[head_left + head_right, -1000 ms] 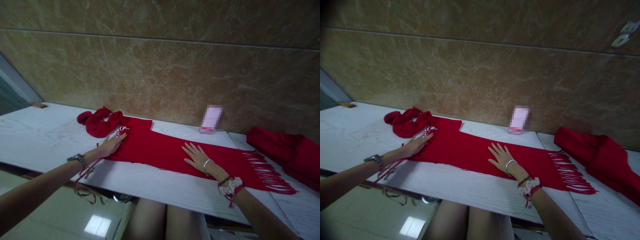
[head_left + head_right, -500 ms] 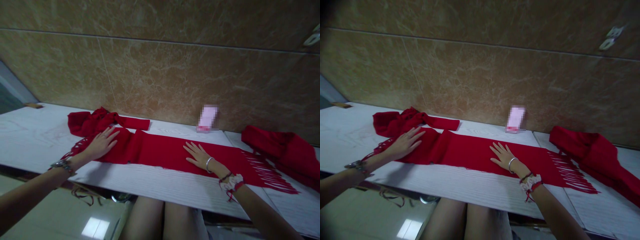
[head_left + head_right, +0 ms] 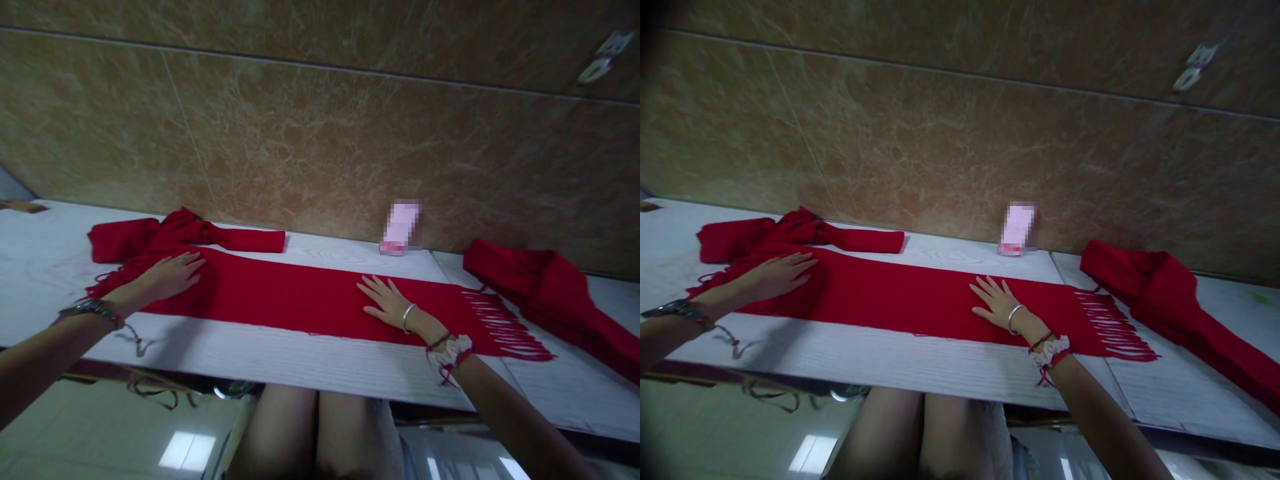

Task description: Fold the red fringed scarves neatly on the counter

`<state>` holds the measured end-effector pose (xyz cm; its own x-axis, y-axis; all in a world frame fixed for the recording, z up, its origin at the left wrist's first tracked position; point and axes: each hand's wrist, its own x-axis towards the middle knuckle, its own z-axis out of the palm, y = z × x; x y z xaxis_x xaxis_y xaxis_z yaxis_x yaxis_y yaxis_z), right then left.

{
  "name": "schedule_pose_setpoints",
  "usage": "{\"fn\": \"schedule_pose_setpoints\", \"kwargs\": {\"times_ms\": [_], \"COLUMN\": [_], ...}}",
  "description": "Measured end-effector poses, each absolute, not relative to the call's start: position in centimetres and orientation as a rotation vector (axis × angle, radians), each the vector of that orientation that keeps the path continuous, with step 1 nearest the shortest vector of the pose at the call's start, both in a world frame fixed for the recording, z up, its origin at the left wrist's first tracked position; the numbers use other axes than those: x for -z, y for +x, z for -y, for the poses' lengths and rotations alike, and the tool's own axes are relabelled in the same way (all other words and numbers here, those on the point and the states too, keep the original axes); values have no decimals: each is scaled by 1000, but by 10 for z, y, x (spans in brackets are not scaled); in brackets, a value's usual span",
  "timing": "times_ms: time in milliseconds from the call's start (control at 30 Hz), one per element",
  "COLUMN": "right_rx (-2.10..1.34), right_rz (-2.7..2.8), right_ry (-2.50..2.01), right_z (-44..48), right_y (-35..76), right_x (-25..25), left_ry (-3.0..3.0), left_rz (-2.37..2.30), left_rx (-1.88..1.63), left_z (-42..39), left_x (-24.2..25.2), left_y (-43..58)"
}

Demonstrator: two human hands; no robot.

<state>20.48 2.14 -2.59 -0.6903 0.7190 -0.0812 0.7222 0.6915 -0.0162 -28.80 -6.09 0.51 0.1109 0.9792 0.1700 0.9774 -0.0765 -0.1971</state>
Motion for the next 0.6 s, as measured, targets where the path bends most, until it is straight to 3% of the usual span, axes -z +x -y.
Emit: {"fn": "schedule_pose_setpoints", "kwargs": {"times_ms": [167,333,600], "right_rx": [5,-30,-59], "right_rz": [-2740,-2654,-2554], "right_ry": [1399,1517,1697], "right_z": [-28,-35,-59], "right_y": [216,253,318], "right_x": [28,32,28], "left_ry": [-2261,-2372,-2514], "left_rz": [1902,2007,1836], "left_rx": [-44,-135,-87], "left_z": [39,40,12], "left_x": [5,26,6], "left_y": [-221,-215,-215]}}
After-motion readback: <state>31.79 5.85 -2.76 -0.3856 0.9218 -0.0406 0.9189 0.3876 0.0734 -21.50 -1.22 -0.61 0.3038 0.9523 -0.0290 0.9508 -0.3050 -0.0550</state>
